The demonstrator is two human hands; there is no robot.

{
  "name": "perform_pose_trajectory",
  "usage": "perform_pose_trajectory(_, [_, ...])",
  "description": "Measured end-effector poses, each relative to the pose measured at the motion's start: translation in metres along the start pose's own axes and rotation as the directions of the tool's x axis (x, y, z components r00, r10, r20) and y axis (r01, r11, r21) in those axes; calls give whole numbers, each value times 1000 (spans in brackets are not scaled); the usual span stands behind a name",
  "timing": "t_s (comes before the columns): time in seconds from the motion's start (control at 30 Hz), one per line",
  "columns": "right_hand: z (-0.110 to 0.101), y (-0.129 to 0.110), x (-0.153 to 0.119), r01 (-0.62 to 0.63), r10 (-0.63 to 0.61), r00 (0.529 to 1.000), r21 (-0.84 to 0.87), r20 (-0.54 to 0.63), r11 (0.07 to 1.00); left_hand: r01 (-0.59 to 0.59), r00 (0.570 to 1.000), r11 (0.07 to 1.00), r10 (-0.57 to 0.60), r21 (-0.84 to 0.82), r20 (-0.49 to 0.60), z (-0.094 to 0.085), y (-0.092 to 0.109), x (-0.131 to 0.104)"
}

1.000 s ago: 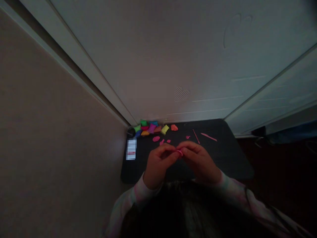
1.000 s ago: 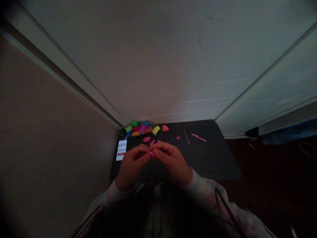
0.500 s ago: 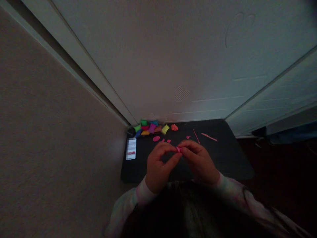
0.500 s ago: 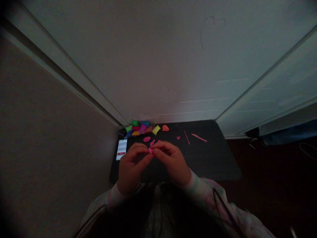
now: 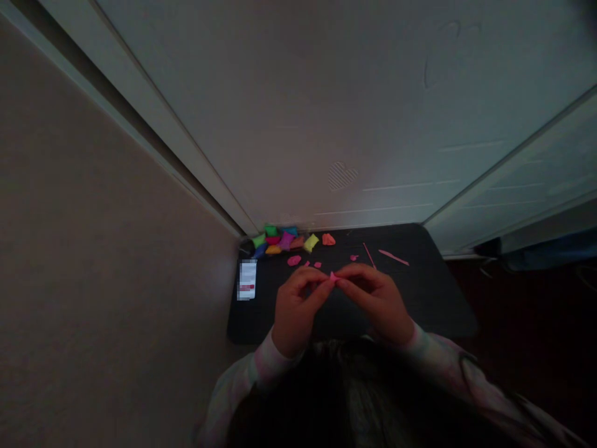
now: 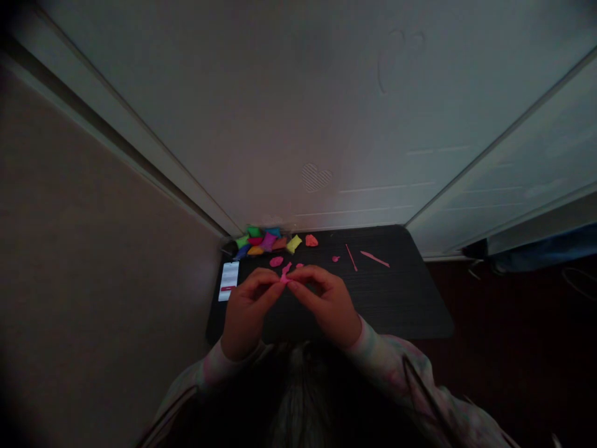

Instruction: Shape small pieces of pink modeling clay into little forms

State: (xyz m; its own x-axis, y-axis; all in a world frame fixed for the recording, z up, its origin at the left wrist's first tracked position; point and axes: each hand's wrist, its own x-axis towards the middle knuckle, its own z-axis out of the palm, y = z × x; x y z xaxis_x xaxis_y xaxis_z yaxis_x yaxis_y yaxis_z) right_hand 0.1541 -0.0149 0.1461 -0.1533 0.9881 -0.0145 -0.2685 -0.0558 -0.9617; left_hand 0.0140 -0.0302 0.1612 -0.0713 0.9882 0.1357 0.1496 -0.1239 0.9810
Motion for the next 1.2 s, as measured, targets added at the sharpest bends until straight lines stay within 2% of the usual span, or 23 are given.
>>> perform_pose_trajectory(0.13, [1,-3,2,-86,84,996,150,22,985,-27,999,999,26,-42,-22,0,-1,-1])
perform_pose_trajectory(0.33, [5,-8,2,-235,196,971,399,136,886,-56,998,995,54,-83,-33,1,0,-2])
perform_pose_trajectory(0.6, [12,-5,-1,-343,250,934,438,257,831,-82,996,991,86,-108,33,3,12,1])
perform_pose_trajectory(0.77, [10,-8,-1,-323,241,941,421,237,848,-10,997,995,18,-100,77,3,17,3])
perform_pose_trajectory(1.0, [5,-4,0,-213,176,975,369,134,905,122,991,980,-111,-154,78,5,8,2])
perform_pose_trajectory(1.2, [3,-4,1,-131,108,990,278,94,951,105,992,989,-96,-109,82,3,8,1])
